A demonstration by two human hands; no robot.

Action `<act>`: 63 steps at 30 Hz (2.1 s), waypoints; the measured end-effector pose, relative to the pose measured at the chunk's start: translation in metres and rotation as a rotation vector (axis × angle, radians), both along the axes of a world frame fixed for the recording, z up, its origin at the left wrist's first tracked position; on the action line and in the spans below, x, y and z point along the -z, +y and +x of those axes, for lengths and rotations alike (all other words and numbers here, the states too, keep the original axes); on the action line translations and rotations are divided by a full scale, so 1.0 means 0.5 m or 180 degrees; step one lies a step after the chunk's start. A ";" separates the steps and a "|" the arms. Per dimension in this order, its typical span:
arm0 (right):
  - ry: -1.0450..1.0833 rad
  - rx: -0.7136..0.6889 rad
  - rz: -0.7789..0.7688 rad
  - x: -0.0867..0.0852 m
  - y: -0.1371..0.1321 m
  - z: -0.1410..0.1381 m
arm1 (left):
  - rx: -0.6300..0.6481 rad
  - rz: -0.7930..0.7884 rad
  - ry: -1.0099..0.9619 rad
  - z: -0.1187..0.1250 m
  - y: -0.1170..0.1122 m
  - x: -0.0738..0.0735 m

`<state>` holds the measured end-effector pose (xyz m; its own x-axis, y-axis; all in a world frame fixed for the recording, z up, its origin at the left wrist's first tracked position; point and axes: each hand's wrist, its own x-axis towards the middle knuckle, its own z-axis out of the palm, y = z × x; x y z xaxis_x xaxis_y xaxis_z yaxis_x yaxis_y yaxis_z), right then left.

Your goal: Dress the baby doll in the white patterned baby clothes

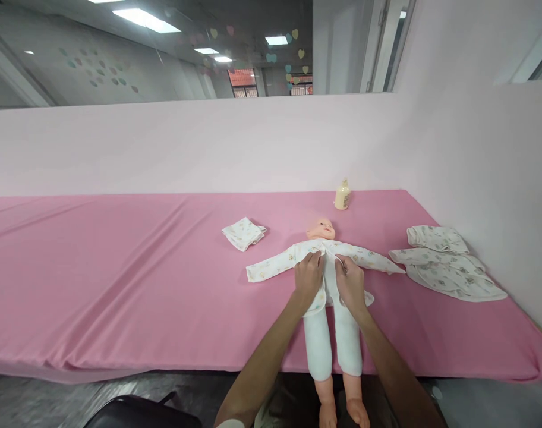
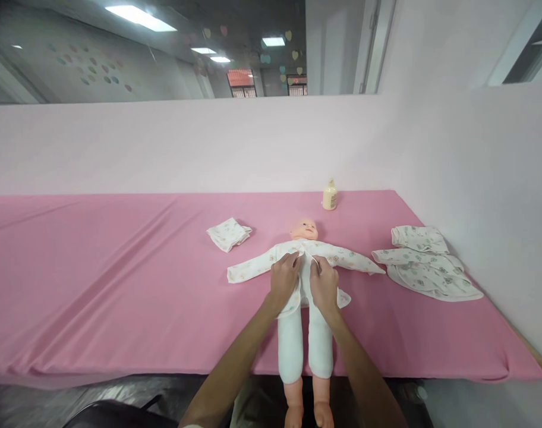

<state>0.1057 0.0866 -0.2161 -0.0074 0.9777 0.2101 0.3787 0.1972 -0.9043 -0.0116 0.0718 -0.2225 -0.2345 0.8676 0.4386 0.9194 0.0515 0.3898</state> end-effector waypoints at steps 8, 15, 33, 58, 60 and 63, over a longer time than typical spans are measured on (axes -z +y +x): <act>0.0143 -0.0136 0.0267 -0.005 -0.004 -0.022 | 0.0243 0.0096 0.0404 -0.002 0.001 0.019; 0.0037 -0.0423 0.0593 0.005 -0.011 -0.026 | 0.0320 0.0160 0.0358 -0.003 -0.001 0.024; -0.0268 -0.0624 0.1026 0.018 0.001 -0.015 | 0.0967 -0.0287 -0.2120 -0.026 -0.004 -0.028; 0.0052 -0.1079 0.0727 0.021 -0.005 -0.007 | 0.0915 -0.0393 -0.2494 -0.033 0.009 -0.017; -0.0068 -0.1067 0.0804 0.020 -0.010 -0.006 | 0.0901 -0.0410 -0.2468 -0.033 0.007 -0.022; -0.0270 -0.0881 0.0721 0.025 -0.022 0.002 | 0.0869 -0.0336 -0.2347 -0.026 -0.010 -0.030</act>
